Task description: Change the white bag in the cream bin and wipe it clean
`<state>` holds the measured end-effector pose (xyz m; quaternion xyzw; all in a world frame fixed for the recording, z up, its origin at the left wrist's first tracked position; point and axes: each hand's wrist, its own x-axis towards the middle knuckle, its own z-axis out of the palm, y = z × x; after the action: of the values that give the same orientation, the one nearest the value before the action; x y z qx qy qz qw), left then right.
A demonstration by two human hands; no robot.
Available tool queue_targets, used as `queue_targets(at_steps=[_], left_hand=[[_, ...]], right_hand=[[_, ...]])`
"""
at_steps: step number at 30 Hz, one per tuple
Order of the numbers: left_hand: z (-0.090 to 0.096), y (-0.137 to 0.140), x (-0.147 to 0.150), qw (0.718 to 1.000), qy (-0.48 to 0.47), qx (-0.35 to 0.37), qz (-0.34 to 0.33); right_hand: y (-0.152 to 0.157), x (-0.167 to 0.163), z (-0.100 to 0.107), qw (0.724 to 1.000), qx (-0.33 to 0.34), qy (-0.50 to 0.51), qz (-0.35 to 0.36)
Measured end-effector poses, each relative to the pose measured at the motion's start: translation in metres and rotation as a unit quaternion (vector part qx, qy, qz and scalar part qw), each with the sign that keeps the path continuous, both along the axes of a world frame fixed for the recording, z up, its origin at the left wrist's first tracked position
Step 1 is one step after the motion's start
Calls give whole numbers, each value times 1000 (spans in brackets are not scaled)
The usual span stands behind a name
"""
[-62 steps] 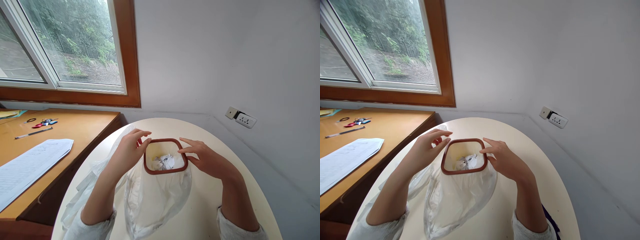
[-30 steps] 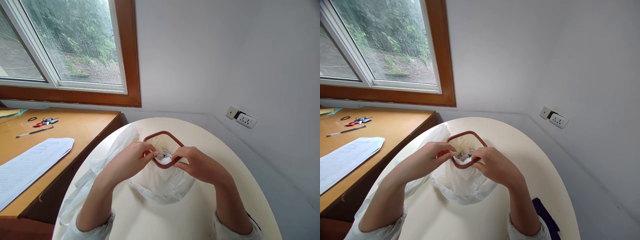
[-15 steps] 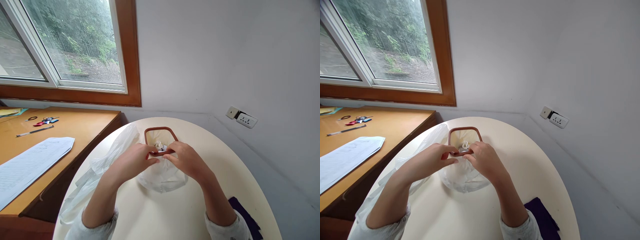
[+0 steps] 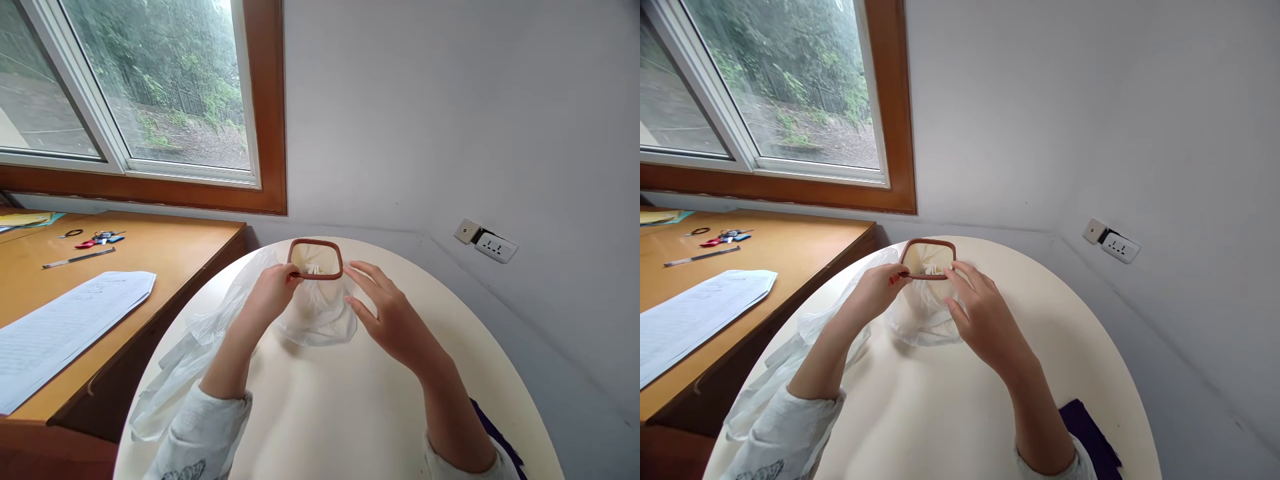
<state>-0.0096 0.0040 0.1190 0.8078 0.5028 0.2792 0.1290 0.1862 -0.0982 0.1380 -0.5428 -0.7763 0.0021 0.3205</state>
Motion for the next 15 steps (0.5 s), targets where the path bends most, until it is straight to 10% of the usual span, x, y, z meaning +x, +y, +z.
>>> queue_targets(at_steps=[8, 15], left_hand=[[-22, 21, -7, 997, -65, 36, 9], [-21, 19, -9, 995, -78, 36, -53]], right_hand=[[-46, 23, -11, 995, -24, -72, -63], [-109, 107, -110, 954, -144, -129, -228]])
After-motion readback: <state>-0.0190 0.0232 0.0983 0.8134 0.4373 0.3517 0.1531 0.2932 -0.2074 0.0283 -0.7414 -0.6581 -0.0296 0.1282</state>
